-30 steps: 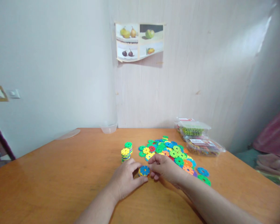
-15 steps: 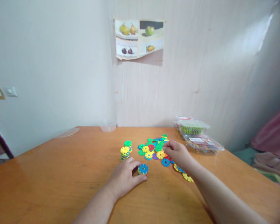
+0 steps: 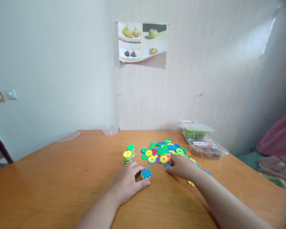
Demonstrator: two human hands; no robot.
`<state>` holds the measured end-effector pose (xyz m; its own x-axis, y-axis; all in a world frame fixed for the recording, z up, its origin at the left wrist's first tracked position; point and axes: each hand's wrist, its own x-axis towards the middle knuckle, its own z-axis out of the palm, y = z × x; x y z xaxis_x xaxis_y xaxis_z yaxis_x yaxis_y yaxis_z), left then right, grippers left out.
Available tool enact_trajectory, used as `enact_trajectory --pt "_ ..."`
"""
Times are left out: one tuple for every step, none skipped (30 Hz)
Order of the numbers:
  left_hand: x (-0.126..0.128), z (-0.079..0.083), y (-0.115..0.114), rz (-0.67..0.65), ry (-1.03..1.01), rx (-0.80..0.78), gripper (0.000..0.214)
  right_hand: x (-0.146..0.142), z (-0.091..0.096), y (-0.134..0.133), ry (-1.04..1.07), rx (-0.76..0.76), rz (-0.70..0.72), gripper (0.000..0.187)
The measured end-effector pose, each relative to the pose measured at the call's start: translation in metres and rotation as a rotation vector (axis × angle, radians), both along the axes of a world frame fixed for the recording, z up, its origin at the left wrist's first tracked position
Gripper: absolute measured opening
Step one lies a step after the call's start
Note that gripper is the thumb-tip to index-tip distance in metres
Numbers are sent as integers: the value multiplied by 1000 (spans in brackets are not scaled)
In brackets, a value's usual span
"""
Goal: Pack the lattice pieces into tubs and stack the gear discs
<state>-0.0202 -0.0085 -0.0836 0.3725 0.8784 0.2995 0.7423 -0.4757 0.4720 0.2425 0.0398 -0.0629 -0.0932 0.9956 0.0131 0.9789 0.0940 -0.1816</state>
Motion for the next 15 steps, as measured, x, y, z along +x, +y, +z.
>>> enact_trajectory --pt "0 0 0 0 2 1 31 -1 0 0 0 -11 5 27" --pt "0 1 0 0 4 2 31 -2 1 0 -1 -21 8 25" --pt "1 1 -1 -1 4 3 31 -2 1 -1 -1 -25 11 25" --pt "1 1 -1 -1 3 4 31 -3 2 -1 -2 -25 8 26" --pt "1 1 -1 -2 0 4 31 -3 3 -1 -2 -21 2 27" --pt "1 1 -1 -3 -5 4 30 -4 3 -2 -4 -15 -4 29" --pt "1 1 0 -2 -9 5 30 -4 4 -3 -6 -7 -11 31" --pt "1 1 0 0 -12 3 29 -5 4 -3 -7 -1 -18 32" --pt "1 1 0 1 -12 0 29 -5 4 -4 -4 1 -20 32" --pt "1 1 0 3 -9 -4 29 -6 4 -5 4 -3 -18 32" --pt "1 2 -1 4 -4 -7 29 -8 2 -5 17 -11 -9 32" --pt "1 3 -1 4 3 -10 30 -9 1 -5 35 -20 1 32" --pt "1 3 -1 2 9 -12 30 -10 -1 -5 58 -28 11 31" --pt "1 4 -1 1 12 -14 29 -11 -3 -5 82 -35 20 31" --pt "1 4 -1 -3 14 -15 29 -12 -5 -5 107 -41 30 31"
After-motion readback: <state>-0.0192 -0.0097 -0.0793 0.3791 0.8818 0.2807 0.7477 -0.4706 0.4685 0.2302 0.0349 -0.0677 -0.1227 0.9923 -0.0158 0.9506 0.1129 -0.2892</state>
